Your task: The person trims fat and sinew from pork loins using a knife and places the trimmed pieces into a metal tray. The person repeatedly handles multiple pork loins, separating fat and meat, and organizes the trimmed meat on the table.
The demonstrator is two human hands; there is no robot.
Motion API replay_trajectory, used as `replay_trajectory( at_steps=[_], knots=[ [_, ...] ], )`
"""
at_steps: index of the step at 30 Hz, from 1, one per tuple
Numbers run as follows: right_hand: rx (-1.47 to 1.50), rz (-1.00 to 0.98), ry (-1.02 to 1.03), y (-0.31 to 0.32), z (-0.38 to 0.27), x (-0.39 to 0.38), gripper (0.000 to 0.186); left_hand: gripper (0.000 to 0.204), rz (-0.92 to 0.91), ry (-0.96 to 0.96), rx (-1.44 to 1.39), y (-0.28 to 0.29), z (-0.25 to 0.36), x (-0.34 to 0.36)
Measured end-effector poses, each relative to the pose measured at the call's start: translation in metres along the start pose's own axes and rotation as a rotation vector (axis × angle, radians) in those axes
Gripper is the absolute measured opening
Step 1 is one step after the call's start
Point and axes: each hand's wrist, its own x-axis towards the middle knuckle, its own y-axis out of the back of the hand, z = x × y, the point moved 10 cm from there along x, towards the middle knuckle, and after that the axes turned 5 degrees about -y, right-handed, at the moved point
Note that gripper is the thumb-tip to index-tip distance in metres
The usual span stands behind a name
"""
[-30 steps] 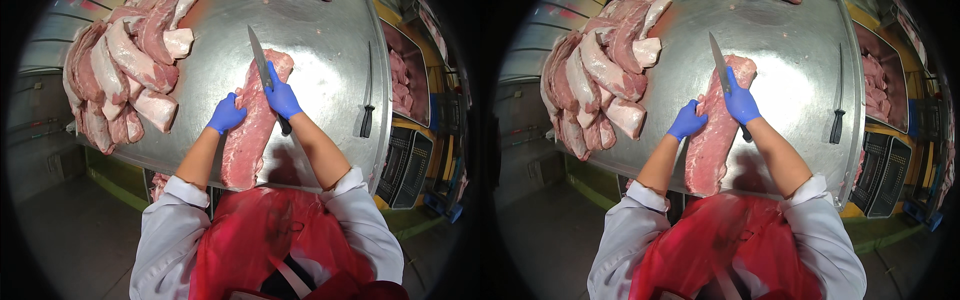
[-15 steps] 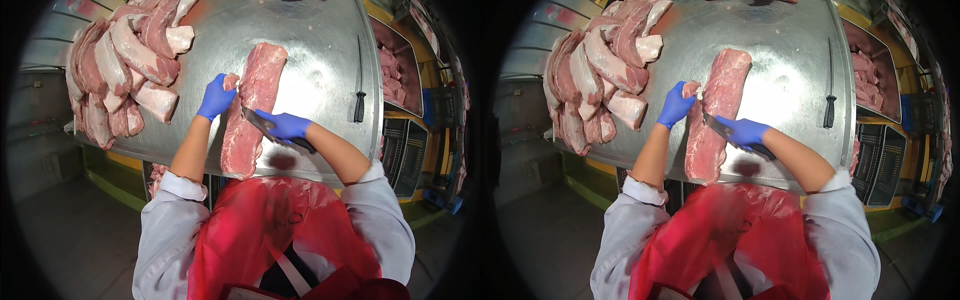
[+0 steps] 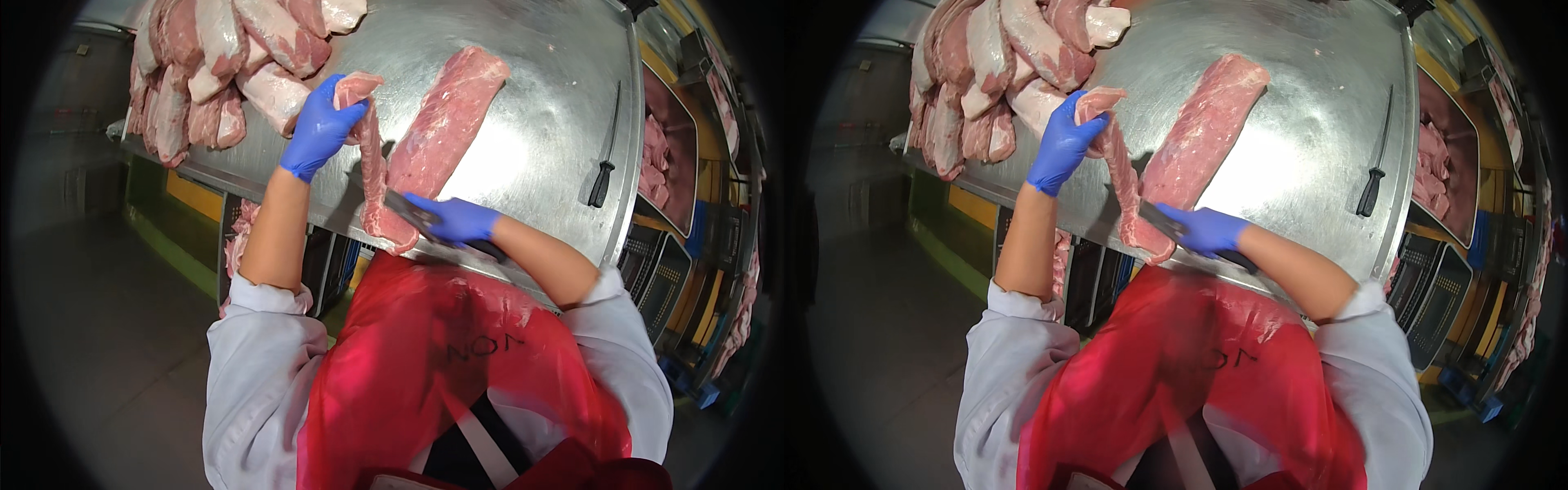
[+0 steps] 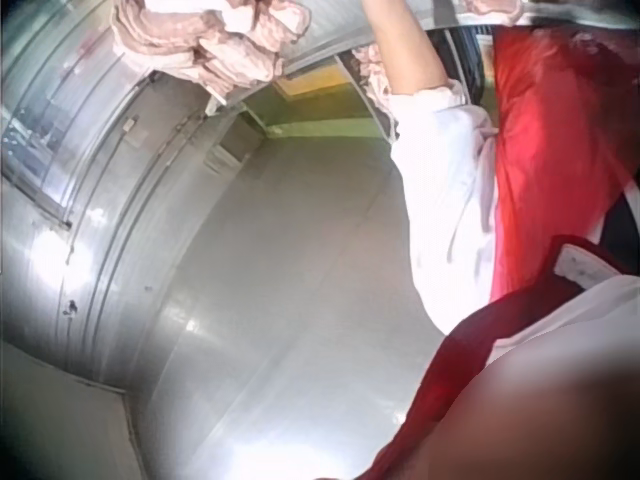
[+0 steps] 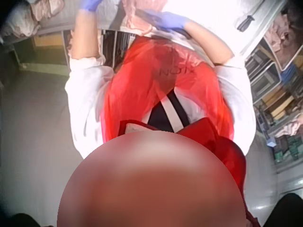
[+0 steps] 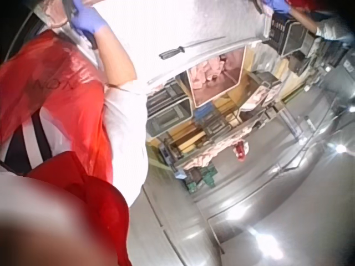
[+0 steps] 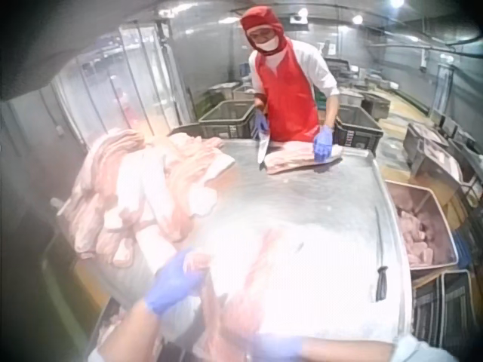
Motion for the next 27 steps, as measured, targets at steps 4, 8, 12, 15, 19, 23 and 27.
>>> replay_trajectory(
  at_steps=[4,8,12,15,19,23,27],
  knots=[
    [-0.09,0.115,0.135,-0.006,-0.008,0.041,0.075,0.034,0.07,-0.045,-0.018,0.024,0.02,-0.03],
    [-0.215,-0.124,0.157,-0.024,0.026,-0.028,0.08,0.037,0.213,-0.019,-0.195,0.077,0.016,-0.073],
    [-0.481,0.019,0.035,-0.029,-0.033,0.016,0.08,0.038,0.29,-0.007,-0.333,0.081,0.018,-0.106],
    [-0.435,0.154,0.357,-0.032,-0.049,0.021,0.075,0.039,0.353,-0.05,-0.306,0.102,0.026,-0.13],
    [-0.429,-0.104,0.225,-0.037,0.006,-0.032,0.067,0.04,0.444,-0.097,-0.238,0.132,0.042,-0.172],
    [-0.446,-0.095,0.253,-0.077,-0.019,0.019,0.07,0.047,0.45,-0.174,-0.189,0.131,0.082,-0.207],
    [-0.384,-0.134,0.344,-0.103,-0.054,0.039,0.076,0.057,0.699,-0.21,-0.062,0.206,0.125,-0.279]
  ],
)
